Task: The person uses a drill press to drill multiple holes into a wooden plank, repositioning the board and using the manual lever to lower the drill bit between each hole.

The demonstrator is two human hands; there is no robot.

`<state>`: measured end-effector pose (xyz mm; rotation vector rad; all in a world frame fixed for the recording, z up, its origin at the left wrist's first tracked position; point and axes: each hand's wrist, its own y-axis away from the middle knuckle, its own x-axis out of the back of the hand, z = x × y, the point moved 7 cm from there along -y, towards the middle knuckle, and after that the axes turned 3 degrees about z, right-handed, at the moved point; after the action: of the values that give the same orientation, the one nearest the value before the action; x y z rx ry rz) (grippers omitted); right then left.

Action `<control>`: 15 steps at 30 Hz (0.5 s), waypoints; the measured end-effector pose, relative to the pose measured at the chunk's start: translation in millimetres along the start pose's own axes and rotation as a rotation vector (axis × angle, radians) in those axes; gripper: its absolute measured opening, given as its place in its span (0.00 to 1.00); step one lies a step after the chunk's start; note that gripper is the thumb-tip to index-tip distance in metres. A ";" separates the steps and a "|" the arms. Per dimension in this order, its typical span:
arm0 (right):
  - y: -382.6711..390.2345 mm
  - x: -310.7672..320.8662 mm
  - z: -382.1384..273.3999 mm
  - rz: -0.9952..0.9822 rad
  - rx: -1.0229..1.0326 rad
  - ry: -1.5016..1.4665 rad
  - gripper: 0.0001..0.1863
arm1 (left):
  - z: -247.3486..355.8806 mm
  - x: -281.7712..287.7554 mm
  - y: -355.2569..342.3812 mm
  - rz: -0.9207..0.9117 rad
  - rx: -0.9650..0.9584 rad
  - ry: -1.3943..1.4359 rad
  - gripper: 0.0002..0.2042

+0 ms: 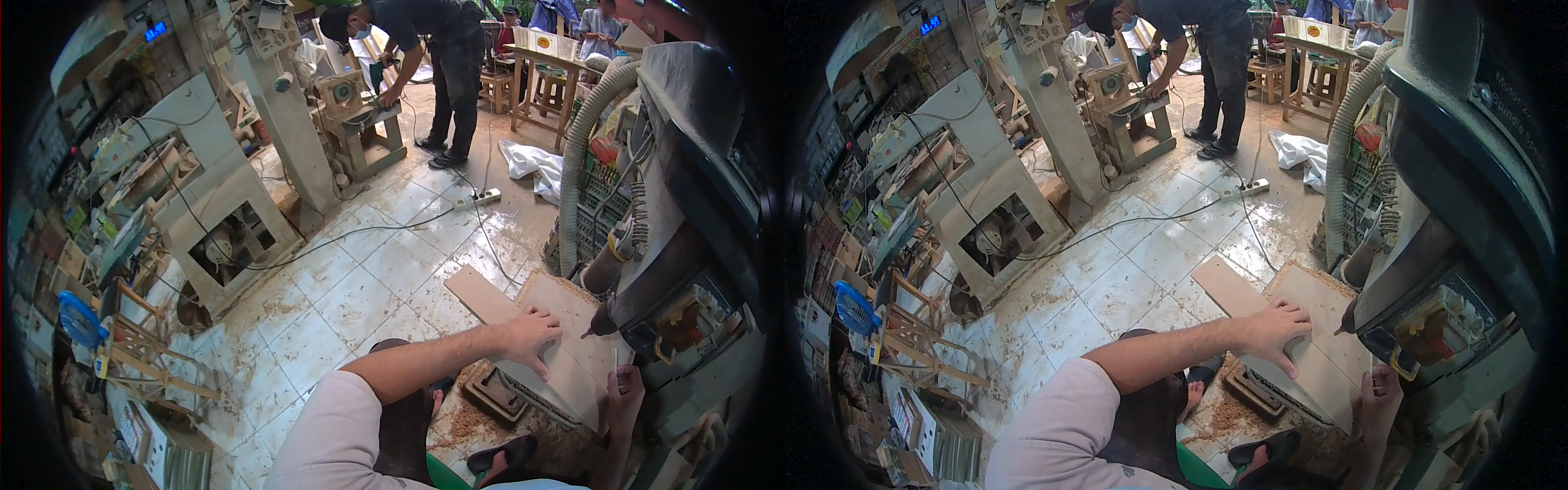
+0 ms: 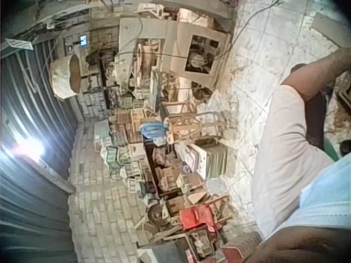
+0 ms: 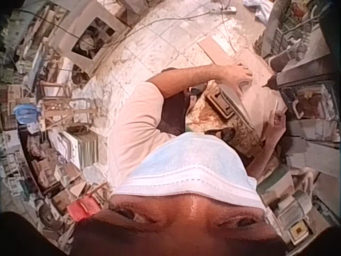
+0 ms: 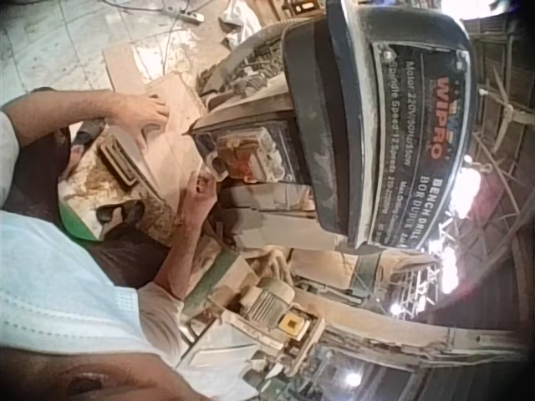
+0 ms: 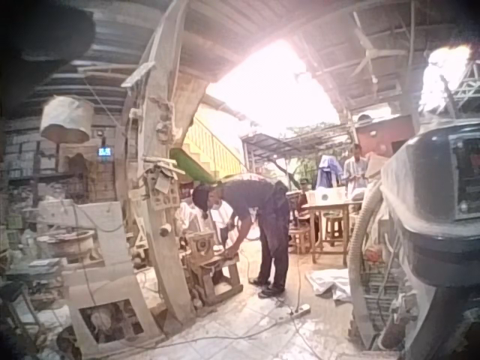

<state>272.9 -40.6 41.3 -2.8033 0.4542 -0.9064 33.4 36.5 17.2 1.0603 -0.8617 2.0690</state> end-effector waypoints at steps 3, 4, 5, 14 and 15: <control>-0.5 2.5 1.1 0.011 0.034 0.012 0.04 | 1.9 1.8 0.1 -0.008 0.001 0.010 0.35; -0.8 2.3 1.0 -0.017 0.012 0.011 0.04 | 1.8 1.8 0.8 -0.009 0.002 0.009 0.35; -1.0 1.2 1.8 -0.046 -0.010 0.009 0.05 | 1.4 1.5 1.6 -0.012 0.006 0.013 0.35; -0.7 2.4 -1.3 -0.034 -0.005 0.014 0.05 | 0.2 0.0 0.8 -0.012 0.011 0.003 0.36; -0.6 2.5 -1.4 -0.033 -0.005 0.014 0.05 | 0.6 0.6 0.7 -0.004 0.005 -0.010 0.36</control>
<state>274.1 -41.0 43.9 -2.8182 0.4134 -0.9340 32.9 35.8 17.8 1.0755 -0.8584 2.0650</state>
